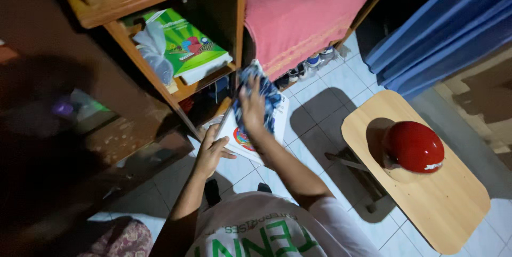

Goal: The person wipes a red helmet and two books with a patterned cloth. They retrieve the helmet from a shelf, wipe it thoroughly, and place it on a small table. Then they take two books from the shelf, wipe each cover, and place them on the table next to the helmet.

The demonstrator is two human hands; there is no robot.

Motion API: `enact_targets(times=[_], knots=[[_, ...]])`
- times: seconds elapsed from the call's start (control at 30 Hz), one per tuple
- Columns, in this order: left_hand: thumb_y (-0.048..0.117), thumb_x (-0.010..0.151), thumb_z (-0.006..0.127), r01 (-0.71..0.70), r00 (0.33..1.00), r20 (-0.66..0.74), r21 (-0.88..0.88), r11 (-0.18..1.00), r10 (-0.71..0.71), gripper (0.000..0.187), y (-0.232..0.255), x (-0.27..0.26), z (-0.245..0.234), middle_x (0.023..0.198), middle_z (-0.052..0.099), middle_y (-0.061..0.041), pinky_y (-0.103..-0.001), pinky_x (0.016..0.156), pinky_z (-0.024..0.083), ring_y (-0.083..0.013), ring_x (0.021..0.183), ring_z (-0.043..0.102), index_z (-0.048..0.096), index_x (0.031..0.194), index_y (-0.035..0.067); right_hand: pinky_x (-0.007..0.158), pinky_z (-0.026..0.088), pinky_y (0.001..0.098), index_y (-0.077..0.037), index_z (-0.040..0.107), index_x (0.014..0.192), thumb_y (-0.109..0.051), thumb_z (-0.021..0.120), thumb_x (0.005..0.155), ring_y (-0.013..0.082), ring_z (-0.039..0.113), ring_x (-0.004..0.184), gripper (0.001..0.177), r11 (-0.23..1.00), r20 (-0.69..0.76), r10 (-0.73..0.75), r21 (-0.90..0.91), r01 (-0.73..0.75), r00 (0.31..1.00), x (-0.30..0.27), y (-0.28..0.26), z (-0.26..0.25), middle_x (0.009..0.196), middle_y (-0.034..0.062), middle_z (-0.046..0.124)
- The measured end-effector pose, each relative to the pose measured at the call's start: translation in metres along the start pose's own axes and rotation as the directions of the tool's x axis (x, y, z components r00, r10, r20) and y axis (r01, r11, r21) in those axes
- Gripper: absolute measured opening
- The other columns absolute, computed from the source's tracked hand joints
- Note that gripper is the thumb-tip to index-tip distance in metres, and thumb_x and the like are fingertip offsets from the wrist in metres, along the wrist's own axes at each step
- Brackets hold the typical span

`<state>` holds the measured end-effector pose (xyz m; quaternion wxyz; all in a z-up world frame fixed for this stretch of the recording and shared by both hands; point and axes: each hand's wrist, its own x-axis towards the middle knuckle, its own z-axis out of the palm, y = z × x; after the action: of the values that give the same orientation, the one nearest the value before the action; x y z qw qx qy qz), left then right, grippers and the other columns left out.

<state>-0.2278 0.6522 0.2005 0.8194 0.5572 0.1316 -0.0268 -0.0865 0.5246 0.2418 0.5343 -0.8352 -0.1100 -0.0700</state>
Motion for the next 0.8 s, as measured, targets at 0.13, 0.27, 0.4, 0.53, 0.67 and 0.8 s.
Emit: enact_targets(times=[0.13,0.27,0.4,0.53,0.67,0.8], knots=[[0.011,0.095,0.058,-0.129,0.990,0.073,0.085,0.988,0.123,0.057,-0.004,0.011,0.001,0.138,0.051,-0.005,-0.040,0.060,0.067,-0.0142,0.090,0.068,0.037,0.149,0.007,0.121,0.010,0.0644,-0.009,0.020,0.165,-0.042,0.040,0.110,0.0426,0.016,0.157,0.068,0.994,0.071,-0.105,0.021,0.104,0.992,-0.054,-0.004,-0.010,0.173,0.0236,0.012],[0.011,0.099,0.058,-0.062,0.991,0.130,0.172,0.983,0.040,0.056,0.015,0.012,0.018,0.113,0.063,-0.016,-0.037,0.064,0.067,-0.0201,0.077,0.069,0.039,0.151,0.006,0.126,0.013,0.0523,-0.002,0.011,0.164,-0.047,0.036,0.111,0.0371,0.027,0.157,0.074,0.961,-0.075,-0.099,0.253,0.115,0.992,0.000,0.022,-0.027,0.171,0.0238,0.028],[0.012,0.098,0.057,-0.063,0.986,0.163,0.093,0.994,0.047,0.050,0.020,0.009,0.043,0.119,0.065,-0.011,-0.037,0.066,0.067,-0.0185,0.090,0.071,0.042,0.145,0.003,0.124,0.027,0.0383,0.002,0.019,0.163,-0.050,0.035,0.109,0.0347,0.034,0.153,0.077,0.964,-0.241,0.039,0.264,0.027,0.970,0.036,0.035,-0.053,0.165,0.0259,0.033],[0.011,0.098,0.057,-0.134,0.975,0.189,0.063,0.989,0.120,0.051,0.004,0.029,0.047,0.132,0.052,-0.002,-0.039,0.066,0.068,-0.0166,0.095,0.064,0.041,0.146,0.005,0.118,0.032,0.0428,-0.001,0.017,0.167,-0.045,0.036,0.110,0.0405,0.043,0.142,0.074,0.976,-0.101,0.189,0.126,-0.176,0.977,-0.041,0.014,-0.043,0.152,0.0322,0.044],[0.010,0.104,0.059,-0.274,0.953,0.220,0.321,0.906,0.210,0.043,0.003,0.032,0.051,0.117,0.063,-0.017,-0.039,0.070,0.062,-0.0226,0.092,0.065,0.046,0.144,0.002,0.121,0.026,0.0420,0.002,0.014,0.163,-0.041,0.036,0.114,0.0389,0.032,0.153,0.070,0.973,-0.167,-0.074,0.205,0.109,0.983,-0.052,0.033,-0.047,0.168,0.0305,0.029],[0.012,0.099,0.056,-0.129,0.974,0.202,0.146,0.981,0.098,0.044,0.030,0.017,0.073,0.118,0.064,-0.014,-0.038,0.065,0.067,-0.0201,0.091,0.072,0.043,0.140,0.003,0.120,0.031,0.0405,0.002,0.021,0.163,-0.049,0.042,0.109,0.0350,0.047,0.144,0.077,0.999,-0.377,0.025,0.049,-0.007,0.926,0.009,0.130,-0.067,0.157,0.0274,0.047]])
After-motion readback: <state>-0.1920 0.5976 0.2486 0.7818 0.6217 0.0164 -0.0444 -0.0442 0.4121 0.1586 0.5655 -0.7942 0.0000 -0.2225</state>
